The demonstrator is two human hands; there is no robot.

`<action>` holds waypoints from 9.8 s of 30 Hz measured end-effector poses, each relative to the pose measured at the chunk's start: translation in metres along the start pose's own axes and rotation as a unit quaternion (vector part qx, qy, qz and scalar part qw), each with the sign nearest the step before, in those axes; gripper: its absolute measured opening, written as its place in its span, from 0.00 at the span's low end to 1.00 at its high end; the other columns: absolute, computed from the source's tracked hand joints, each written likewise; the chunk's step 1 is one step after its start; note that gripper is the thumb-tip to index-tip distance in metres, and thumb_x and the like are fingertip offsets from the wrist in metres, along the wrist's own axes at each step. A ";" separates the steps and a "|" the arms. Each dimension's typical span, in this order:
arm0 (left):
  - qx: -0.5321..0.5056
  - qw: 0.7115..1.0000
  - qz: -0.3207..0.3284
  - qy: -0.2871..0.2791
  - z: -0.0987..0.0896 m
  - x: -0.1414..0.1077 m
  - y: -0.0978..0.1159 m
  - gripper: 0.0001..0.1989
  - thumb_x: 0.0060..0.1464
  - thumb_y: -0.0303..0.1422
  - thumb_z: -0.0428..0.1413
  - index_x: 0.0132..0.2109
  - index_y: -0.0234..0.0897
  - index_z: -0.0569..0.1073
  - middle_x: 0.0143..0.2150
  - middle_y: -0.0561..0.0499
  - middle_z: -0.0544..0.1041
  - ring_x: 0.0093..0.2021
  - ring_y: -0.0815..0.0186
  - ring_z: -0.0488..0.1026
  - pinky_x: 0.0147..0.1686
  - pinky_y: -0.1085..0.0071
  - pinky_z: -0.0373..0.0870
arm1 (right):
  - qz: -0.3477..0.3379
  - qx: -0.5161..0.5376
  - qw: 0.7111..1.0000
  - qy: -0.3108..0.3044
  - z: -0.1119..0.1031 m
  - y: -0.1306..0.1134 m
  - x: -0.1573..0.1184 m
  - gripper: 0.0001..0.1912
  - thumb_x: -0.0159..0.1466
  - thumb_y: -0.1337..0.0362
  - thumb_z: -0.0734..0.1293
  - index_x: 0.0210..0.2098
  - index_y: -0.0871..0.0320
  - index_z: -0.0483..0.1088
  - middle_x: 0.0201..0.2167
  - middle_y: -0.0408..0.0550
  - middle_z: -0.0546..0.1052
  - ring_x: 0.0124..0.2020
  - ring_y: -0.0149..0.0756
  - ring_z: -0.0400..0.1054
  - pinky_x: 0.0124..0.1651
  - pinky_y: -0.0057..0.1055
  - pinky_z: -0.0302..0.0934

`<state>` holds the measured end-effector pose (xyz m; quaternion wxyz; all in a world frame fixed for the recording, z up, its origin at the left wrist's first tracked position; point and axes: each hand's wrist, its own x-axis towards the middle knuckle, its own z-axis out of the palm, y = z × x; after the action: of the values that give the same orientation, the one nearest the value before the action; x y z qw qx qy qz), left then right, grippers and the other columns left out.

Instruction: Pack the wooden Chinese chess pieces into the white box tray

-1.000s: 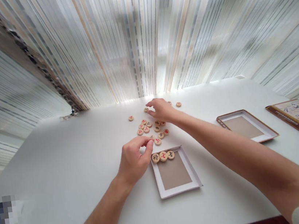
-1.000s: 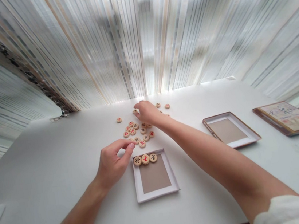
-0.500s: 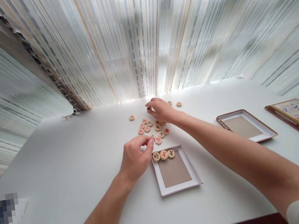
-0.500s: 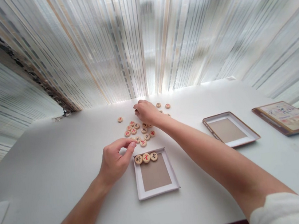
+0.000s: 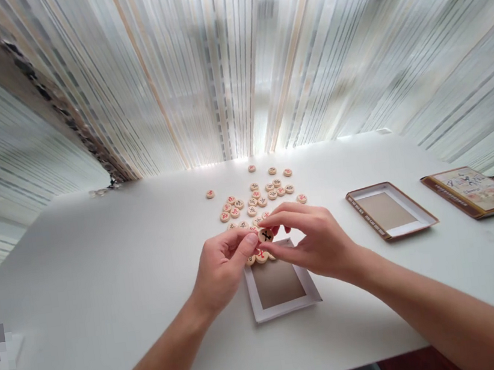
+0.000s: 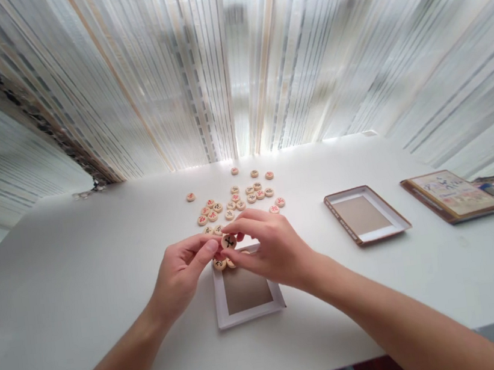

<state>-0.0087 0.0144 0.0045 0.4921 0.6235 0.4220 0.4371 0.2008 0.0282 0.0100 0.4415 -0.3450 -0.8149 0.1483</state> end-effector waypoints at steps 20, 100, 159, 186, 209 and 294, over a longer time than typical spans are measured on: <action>-0.047 0.996 -0.069 -0.024 0.008 -0.007 0.003 0.09 0.66 0.35 0.64 0.42 0.38 0.89 0.35 0.48 0.88 0.36 0.61 0.83 0.40 0.67 0.83 | 0.287 0.338 0.897 -0.008 0.006 -0.014 -0.027 0.07 0.68 0.60 0.77 0.42 0.57 0.84 0.30 0.48 0.86 0.26 0.34 0.79 0.28 0.28 0.75; -0.145 0.983 -0.101 0.040 0.013 -0.009 0.010 0.07 0.58 0.26 0.71 0.45 0.36 0.89 0.33 0.48 0.89 0.32 0.63 0.86 0.33 0.73 0.86 | 0.453 0.541 0.709 0.013 0.006 -0.012 -0.023 0.14 0.60 0.58 0.84 0.44 0.54 0.88 0.37 0.50 0.89 0.36 0.38 0.85 0.47 0.33 0.81; 0.016 0.992 0.126 0.018 0.010 -0.014 -0.005 0.24 0.52 0.16 0.72 0.51 0.46 0.87 0.41 0.57 0.88 0.38 0.72 0.83 0.42 0.80 0.81 | 0.413 0.557 0.720 -0.028 0.001 -0.013 -0.024 0.11 0.57 0.65 0.85 0.36 0.59 0.84 0.29 0.43 0.83 0.26 0.24 0.72 0.32 0.20 0.68; 0.009 0.991 0.130 -0.005 0.011 -0.014 -0.002 0.23 0.52 0.16 0.72 0.51 0.45 0.88 0.39 0.56 0.90 0.36 0.70 0.86 0.41 0.80 0.83 | 0.389 0.534 0.749 -0.060 0.002 -0.011 -0.026 0.13 0.65 0.57 0.81 0.32 0.60 0.81 0.24 0.43 0.81 0.27 0.28 0.73 0.35 0.24 0.69; 0.081 0.983 0.162 -0.008 0.010 -0.014 0.001 0.21 0.56 0.17 0.70 0.52 0.44 0.88 0.39 0.54 0.90 0.36 0.68 0.87 0.38 0.79 0.84 | 0.426 0.503 0.752 -0.033 0.000 -0.016 -0.024 0.14 0.49 0.66 0.88 0.30 0.59 0.83 0.24 0.45 0.83 0.24 0.30 0.76 0.28 0.23 0.72; -0.088 0.994 0.022 0.055 0.014 -0.012 0.001 0.14 0.57 0.20 0.71 0.46 0.42 0.89 0.38 0.53 0.91 0.36 0.64 0.89 0.41 0.77 0.88 | 0.371 0.516 0.772 0.000 0.002 -0.008 -0.024 0.16 0.60 0.65 0.83 0.48 0.50 0.87 0.33 0.46 0.87 0.27 0.27 0.76 0.31 0.22 0.74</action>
<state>0.0013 -0.0009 0.0023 0.5113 0.5619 0.3945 0.5169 0.2047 0.0060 -0.0012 0.4641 -0.3406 -0.4249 0.6986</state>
